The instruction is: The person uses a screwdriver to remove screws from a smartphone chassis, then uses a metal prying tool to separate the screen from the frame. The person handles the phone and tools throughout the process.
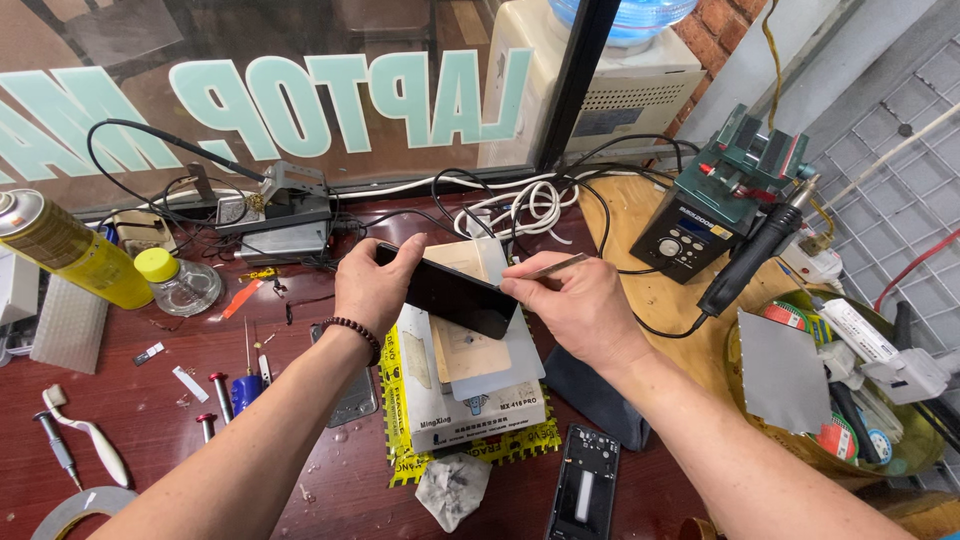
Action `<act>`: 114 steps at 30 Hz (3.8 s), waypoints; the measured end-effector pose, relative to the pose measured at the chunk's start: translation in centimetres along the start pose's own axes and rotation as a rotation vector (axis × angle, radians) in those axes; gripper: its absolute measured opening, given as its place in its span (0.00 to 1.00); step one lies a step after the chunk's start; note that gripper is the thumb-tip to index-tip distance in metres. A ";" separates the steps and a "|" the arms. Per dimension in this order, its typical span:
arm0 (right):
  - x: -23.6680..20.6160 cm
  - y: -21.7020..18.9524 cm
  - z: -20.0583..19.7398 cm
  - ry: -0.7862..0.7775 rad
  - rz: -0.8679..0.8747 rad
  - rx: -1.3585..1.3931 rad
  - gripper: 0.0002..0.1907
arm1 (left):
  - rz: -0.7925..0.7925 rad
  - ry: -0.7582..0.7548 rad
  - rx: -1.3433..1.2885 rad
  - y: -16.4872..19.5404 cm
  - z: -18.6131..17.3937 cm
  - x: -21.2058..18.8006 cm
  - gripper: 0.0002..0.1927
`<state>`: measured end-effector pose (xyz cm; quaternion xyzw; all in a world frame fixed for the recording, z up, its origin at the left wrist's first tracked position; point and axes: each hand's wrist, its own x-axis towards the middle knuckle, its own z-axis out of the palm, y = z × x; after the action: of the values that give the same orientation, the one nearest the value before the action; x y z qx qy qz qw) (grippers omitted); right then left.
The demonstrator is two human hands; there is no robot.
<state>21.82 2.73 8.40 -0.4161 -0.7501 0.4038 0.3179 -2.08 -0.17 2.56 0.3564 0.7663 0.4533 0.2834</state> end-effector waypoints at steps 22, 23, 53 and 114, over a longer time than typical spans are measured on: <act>-0.6 -0.5 3.5 0.201 -0.560 -0.369 0.06 | 0.029 -0.013 0.002 -0.3 0.3 0.2 0.27; -0.4 -0.4 3.6 0.195 -0.541 -0.376 0.06 | 0.035 -0.016 -0.007 -0.2 0.3 0.2 0.27; 6.9 -1.1 6.5 -0.063 -0.056 0.125 0.06 | 0.158 -0.243 -0.147 -2.8 0.2 0.7 0.20; 4.6 -3.7 -0.5 0.128 -0.010 0.586 0.08 | 0.258 -0.452 -0.064 10.3 -1.3 -0.5 0.13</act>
<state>18.86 5.73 12.47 -0.3277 -0.5819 0.5746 0.4731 0.23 2.25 12.39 0.5344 0.6171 0.4185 0.3981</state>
